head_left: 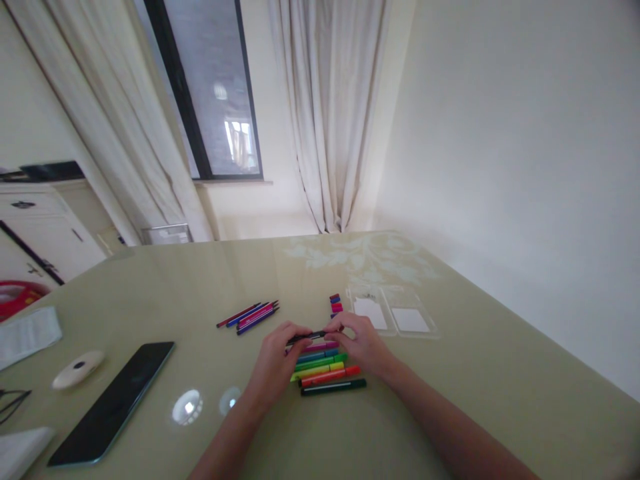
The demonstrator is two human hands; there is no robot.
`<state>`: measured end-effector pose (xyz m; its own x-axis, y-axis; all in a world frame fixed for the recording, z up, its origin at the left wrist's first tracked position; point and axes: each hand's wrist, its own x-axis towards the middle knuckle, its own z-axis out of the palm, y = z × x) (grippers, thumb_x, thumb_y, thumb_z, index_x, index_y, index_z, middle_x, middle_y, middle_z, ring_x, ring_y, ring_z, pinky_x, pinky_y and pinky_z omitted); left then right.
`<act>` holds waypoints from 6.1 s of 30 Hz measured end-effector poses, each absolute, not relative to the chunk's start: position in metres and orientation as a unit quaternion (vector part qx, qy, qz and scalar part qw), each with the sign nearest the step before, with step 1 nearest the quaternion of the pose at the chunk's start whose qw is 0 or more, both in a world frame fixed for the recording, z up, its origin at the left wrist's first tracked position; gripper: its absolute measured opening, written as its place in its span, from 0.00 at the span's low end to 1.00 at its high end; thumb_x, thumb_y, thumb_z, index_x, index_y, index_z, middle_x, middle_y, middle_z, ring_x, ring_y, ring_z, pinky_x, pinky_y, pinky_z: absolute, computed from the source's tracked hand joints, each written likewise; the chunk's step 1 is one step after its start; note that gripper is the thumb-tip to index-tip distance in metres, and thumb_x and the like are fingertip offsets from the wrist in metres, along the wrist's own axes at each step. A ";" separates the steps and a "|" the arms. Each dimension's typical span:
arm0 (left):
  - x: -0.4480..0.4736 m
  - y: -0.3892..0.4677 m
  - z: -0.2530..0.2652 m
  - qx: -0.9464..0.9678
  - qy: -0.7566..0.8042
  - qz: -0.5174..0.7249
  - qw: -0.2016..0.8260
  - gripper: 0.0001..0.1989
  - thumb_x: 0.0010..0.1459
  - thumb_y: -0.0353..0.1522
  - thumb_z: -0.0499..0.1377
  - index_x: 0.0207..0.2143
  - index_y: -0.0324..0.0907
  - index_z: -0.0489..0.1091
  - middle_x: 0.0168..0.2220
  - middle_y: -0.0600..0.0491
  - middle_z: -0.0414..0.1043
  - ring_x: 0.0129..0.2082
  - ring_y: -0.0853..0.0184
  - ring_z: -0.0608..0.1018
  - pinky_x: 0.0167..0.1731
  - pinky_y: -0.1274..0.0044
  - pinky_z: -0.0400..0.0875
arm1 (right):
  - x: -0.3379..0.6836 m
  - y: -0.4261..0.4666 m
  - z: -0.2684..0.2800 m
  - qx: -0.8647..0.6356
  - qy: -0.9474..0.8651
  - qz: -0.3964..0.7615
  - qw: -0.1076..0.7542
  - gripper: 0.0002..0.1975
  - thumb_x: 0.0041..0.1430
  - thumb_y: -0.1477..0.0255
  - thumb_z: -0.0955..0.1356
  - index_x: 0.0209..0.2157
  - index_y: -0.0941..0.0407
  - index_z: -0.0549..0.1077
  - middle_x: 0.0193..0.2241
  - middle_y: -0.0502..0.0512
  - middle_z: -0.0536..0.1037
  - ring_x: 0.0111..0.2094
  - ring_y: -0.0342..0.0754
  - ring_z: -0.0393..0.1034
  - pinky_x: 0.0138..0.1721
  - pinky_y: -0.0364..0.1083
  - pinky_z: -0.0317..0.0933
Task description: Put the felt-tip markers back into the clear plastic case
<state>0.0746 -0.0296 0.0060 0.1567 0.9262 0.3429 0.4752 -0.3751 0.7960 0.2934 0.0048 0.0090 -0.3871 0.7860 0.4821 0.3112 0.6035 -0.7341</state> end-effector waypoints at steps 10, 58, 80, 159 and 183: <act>0.074 -0.021 0.006 0.729 0.499 0.395 0.250 0.10 0.65 0.37 0.58 0.40 0.44 0.78 0.39 0.50 0.79 0.41 0.62 0.79 0.43 0.72 0.72 | 0.307 0.015 0.013 -0.422 -0.747 0.220 0.464 0.08 0.67 0.68 0.69 0.41 0.53 0.81 0.38 0.54 0.83 0.39 0.50 0.77 0.44 0.47 0.67; 0.069 -0.018 0.002 0.712 0.538 0.384 0.238 0.09 0.62 0.36 0.58 0.40 0.44 0.78 0.40 0.50 0.81 0.43 0.59 0.80 0.46 0.68 0.72 | 0.297 0.010 0.004 -0.396 -0.823 0.165 0.373 0.08 0.69 0.66 0.68 0.39 0.53 0.79 0.37 0.54 0.83 0.42 0.51 0.75 0.48 0.50 0.62; 0.057 -0.011 -0.002 0.739 0.538 0.322 0.244 0.15 0.64 0.40 0.57 0.37 0.46 0.82 0.39 0.49 0.82 0.41 0.58 0.81 0.44 0.69 0.72 | 0.314 0.025 -0.006 -0.496 -0.820 0.024 0.283 0.13 0.69 0.74 0.65 0.51 0.52 0.77 0.48 0.58 0.82 0.51 0.55 0.72 0.53 0.55 0.60; 0.069 -0.006 -0.018 0.749 0.516 0.355 0.214 0.15 0.66 0.35 0.53 0.40 0.45 0.81 0.39 0.49 0.81 0.43 0.59 0.79 0.48 0.68 0.72 | 0.304 0.028 -0.003 -0.491 -0.781 0.060 0.381 0.11 0.71 0.70 0.65 0.47 0.54 0.78 0.45 0.58 0.82 0.48 0.54 0.73 0.52 0.52 0.62; -0.006 0.001 -0.017 0.564 0.796 0.220 -0.022 0.20 0.70 0.32 0.46 0.55 0.37 0.72 0.51 0.37 0.74 0.47 0.50 0.77 0.45 0.64 0.70 | 0.296 0.066 0.024 -0.553 -0.810 -0.043 0.189 0.07 0.68 0.73 0.68 0.42 0.55 0.79 0.42 0.58 0.83 0.45 0.52 0.74 0.47 0.48 0.58</act>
